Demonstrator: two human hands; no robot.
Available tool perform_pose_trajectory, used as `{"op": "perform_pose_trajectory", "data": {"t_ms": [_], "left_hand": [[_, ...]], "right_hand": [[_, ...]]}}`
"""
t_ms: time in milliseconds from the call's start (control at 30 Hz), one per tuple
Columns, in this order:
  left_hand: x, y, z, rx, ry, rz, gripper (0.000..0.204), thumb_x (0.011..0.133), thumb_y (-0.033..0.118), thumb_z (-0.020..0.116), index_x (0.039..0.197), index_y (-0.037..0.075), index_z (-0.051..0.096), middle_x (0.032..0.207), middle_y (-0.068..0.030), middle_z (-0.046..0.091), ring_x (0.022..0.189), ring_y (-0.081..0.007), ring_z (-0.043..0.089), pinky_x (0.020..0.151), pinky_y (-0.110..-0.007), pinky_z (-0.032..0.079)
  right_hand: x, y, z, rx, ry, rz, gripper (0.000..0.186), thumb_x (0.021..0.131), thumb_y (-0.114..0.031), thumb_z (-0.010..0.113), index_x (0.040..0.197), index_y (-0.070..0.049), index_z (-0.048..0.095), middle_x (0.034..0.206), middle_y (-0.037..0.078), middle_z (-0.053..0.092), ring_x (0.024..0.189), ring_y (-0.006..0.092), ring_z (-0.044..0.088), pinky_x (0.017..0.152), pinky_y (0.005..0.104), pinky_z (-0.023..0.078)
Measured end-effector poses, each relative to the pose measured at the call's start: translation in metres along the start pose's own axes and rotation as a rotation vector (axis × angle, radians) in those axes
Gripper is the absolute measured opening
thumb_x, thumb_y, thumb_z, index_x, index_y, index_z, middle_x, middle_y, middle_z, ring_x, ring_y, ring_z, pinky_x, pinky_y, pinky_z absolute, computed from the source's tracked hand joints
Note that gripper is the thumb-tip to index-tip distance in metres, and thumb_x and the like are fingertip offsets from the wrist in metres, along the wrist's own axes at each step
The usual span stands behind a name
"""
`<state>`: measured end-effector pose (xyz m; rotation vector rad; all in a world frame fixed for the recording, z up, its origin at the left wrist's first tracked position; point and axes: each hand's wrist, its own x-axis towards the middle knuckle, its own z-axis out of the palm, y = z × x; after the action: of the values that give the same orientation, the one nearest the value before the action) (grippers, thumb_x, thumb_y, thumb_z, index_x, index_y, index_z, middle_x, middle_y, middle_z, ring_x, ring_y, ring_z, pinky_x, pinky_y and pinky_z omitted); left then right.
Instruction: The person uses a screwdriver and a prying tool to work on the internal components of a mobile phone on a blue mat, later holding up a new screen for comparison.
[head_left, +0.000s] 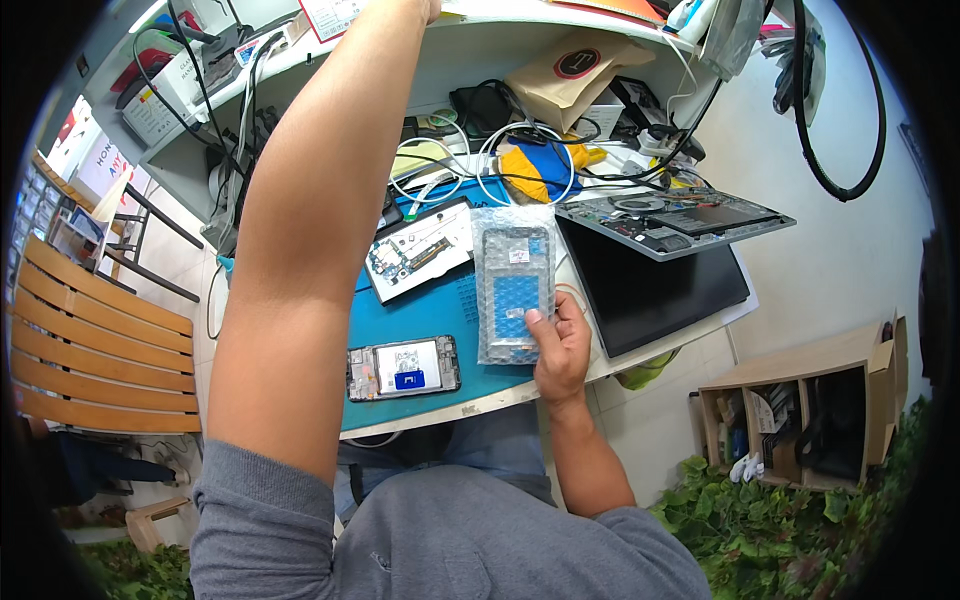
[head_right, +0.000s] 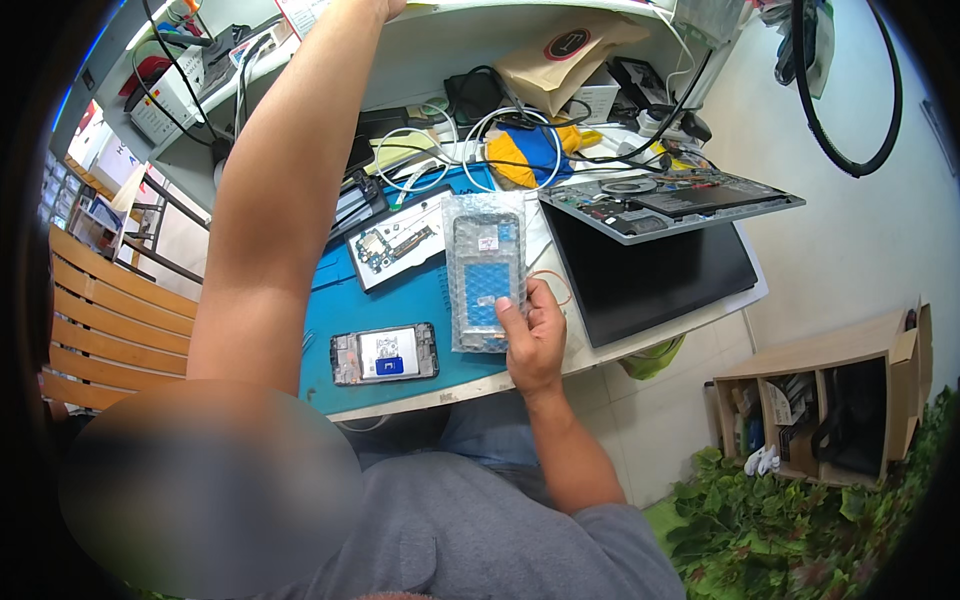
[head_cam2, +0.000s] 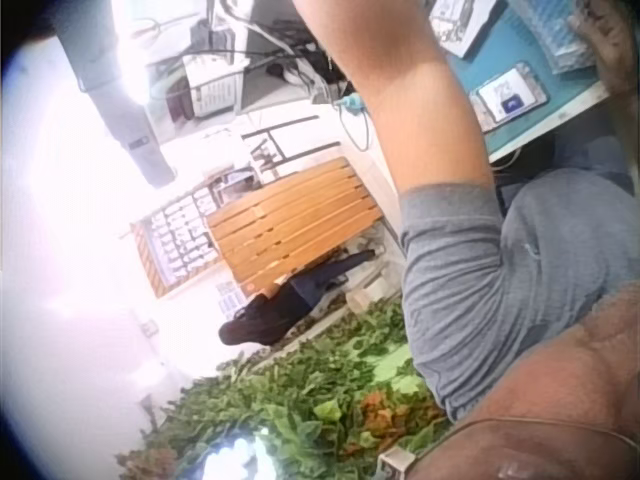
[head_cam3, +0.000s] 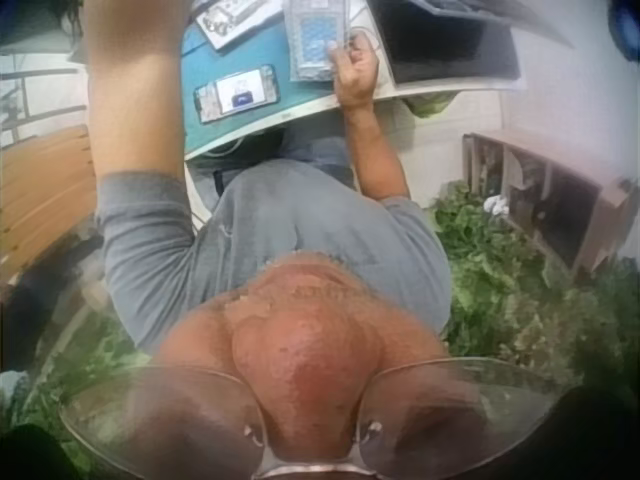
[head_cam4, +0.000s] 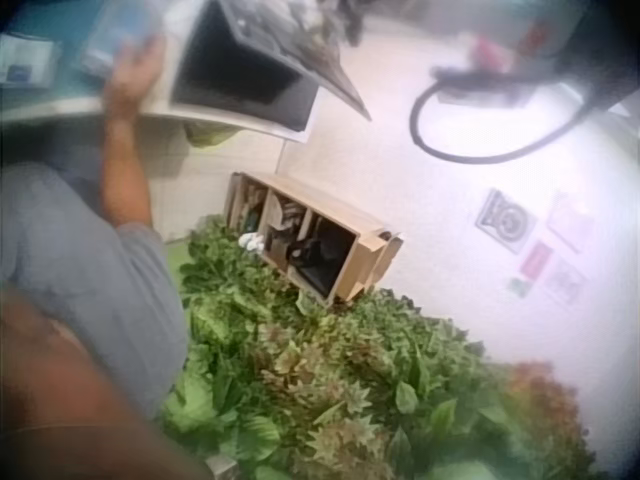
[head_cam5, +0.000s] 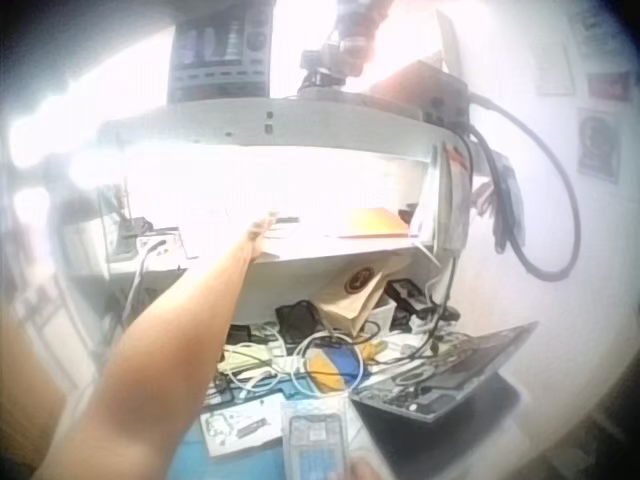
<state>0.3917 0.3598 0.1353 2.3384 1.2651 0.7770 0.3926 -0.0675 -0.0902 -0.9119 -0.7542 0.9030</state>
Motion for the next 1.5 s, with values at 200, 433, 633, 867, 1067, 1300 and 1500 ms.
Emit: {"op": "perform_pose_trajectory", "data": {"t_ms": [200,433,633,867,1067,1300,1500], "left_hand": [[-0.039,0.007,-0.033,-0.052,0.139,0.139,0.028,0.103,0.015,0.08,0.127,0.001,0.081,0.108,-0.0152,0.085,0.095,-0.0254,0.081,0.094,-0.042,0.064],[-0.193,0.01,-0.069,-0.17,0.032,0.439,0.025,0.101,0.012,0.081,0.123,0.0,0.083,0.105,-0.0148,0.085,0.092,-0.0254,0.081,0.09,-0.04,0.065],[-0.308,-0.067,-0.064,-0.362,-0.536,0.268,0.027,0.099,0.01,0.074,0.122,-0.001,0.084,0.112,-0.0108,0.085,0.099,-0.02,0.08,0.091,-0.037,0.065],[-0.373,-0.115,-0.105,-0.982,-0.62,-0.272,0.023,0.106,0.022,0.075,0.12,0.003,0.075,0.107,-0.008,0.081,0.093,-0.0181,0.081,0.084,-0.039,0.072],[-0.401,-0.128,-0.113,-1.009,-0.568,-0.224,0.032,0.098,0.02,0.085,0.122,0.0,0.076,0.112,-0.0124,0.085,0.089,-0.0198,0.085,0.076,-0.034,0.072],[-0.423,-0.126,-0.107,-0.905,-0.378,-0.31,0.04,0.097,0.025,0.092,0.127,0.004,0.076,0.114,-0.0112,0.084,0.092,-0.0191,0.082,0.076,-0.035,0.07],[-0.433,-0.14,-0.115,-0.987,-0.446,-0.31,0.041,0.09,0.016,0.088,0.126,0.006,0.07,0.111,-0.0107,0.084,0.094,-0.0155,0.082,0.077,-0.033,0.069]], "right_hand": [[0.003,0.002,-0.001,0.002,-0.011,0.004,0.025,0.114,-0.008,0.067,0.133,0.007,0.064,0.112,0.009,0.079,0.096,0.0078,0.072,0.087,0.0237,0.056],[0.004,-0.004,0.002,-0.065,-0.032,0.028,0.024,0.115,-0.015,0.071,0.128,0.006,0.07,0.105,0.005,0.078,0.09,0.0048,0.069,0.082,0.0218,0.054],[0.001,-0.013,0.013,-0.153,-0.224,0.084,0.032,0.114,-0.024,0.078,0.127,0.005,0.074,0.102,0.002,0.078,0.088,0.0033,0.065,0.079,0.02,0.05],[0.013,-0.033,0.033,-0.18,-0.414,0.207,0.033,0.113,-0.027,0.079,0.123,0.004,0.075,0.1,0.001,0.077,0.086,0.004,0.064,0.078,0.0214,0.05],[0.023,-0.038,0.053,-0.327,-0.518,0.23,0.032,0.111,-0.028,0.081,0.12,0.003,0.078,0.095,0.001,0.077,0.08,0.0039,0.064,0.07,0.0223,0.05],[0.031,-0.042,0.064,-0.412,-0.568,0.315,0.035,0.109,-0.03,0.084,0.119,0.003,0.08,0.093,0.001,0.078,0.076,0.0034,0.067,0.066,0.0207,0.052],[0.032,-0.058,0.072,-0.412,-0.644,0.347,0.038,0.108,-0.03,0.084,0.118,0.006,0.079,0.094,0.004,0.08,0.079,0.0055,0.072,0.068,0.022,0.055]]}}
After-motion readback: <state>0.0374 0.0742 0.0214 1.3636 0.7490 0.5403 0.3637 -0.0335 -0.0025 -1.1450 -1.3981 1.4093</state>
